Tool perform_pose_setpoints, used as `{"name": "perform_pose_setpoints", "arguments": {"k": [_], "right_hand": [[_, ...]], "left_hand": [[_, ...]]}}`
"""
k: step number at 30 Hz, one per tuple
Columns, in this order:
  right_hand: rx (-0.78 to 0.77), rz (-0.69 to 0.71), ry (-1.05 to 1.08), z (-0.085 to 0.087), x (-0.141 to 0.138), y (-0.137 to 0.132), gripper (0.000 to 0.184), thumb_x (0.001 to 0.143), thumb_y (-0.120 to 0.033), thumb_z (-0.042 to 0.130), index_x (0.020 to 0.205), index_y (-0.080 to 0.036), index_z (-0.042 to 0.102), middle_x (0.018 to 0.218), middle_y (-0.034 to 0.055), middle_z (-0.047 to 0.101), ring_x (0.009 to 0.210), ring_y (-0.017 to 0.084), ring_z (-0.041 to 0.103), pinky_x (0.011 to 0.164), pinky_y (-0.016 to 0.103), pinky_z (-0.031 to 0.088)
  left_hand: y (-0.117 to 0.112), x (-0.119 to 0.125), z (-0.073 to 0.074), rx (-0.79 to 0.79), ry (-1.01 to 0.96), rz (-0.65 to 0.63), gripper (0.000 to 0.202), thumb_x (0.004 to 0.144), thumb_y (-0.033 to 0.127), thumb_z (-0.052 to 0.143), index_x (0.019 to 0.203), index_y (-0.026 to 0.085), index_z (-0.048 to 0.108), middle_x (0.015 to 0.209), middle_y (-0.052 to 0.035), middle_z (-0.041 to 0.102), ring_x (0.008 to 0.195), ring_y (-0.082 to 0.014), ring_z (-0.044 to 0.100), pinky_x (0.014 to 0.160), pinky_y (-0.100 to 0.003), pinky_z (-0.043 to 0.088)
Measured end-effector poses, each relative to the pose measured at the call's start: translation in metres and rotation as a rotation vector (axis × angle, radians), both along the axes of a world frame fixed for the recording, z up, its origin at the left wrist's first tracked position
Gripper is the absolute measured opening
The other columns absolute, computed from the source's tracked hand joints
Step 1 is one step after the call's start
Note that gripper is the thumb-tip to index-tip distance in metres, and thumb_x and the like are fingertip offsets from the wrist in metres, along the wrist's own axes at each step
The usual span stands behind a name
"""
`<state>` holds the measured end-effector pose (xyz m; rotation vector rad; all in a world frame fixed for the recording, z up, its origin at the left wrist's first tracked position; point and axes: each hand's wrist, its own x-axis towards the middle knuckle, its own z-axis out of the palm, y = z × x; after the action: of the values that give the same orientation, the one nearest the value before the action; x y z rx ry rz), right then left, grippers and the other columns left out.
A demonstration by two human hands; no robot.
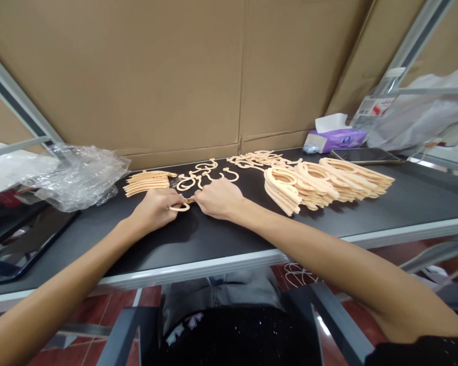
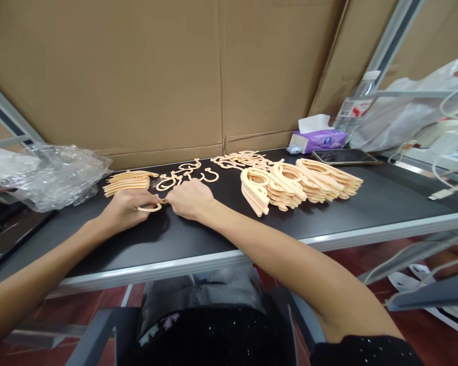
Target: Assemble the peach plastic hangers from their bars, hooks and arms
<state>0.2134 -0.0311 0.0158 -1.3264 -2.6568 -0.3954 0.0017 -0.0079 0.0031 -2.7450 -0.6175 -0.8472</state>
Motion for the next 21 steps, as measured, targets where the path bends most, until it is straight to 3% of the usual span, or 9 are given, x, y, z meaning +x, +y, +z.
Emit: {"name": "perform_pose_setpoints", "arguments": {"k": [21], "right_hand": [[-0.017, -0.002, -0.011, 0.0043, -0.0046, -0.0033, 0.032, 0.096, -0.020, 0.046, 0.100, -0.019, 0.078, 0.095, 0.0141, 0.078, 0.099, 0.026, 0.072, 0.078, 0.033, 0.048]], "left_hand": [[-0.0023, 0.0037, 0.0077, -0.088, 0.130, 0.192, 0.030, 0.084, 0.012, 0.050, 0.083, 0.017, 0.079, 0.080, -0.0079, 0.076, 0.071, -0.0175, 0.068, 0.069, -0.026, 0.049]]}}
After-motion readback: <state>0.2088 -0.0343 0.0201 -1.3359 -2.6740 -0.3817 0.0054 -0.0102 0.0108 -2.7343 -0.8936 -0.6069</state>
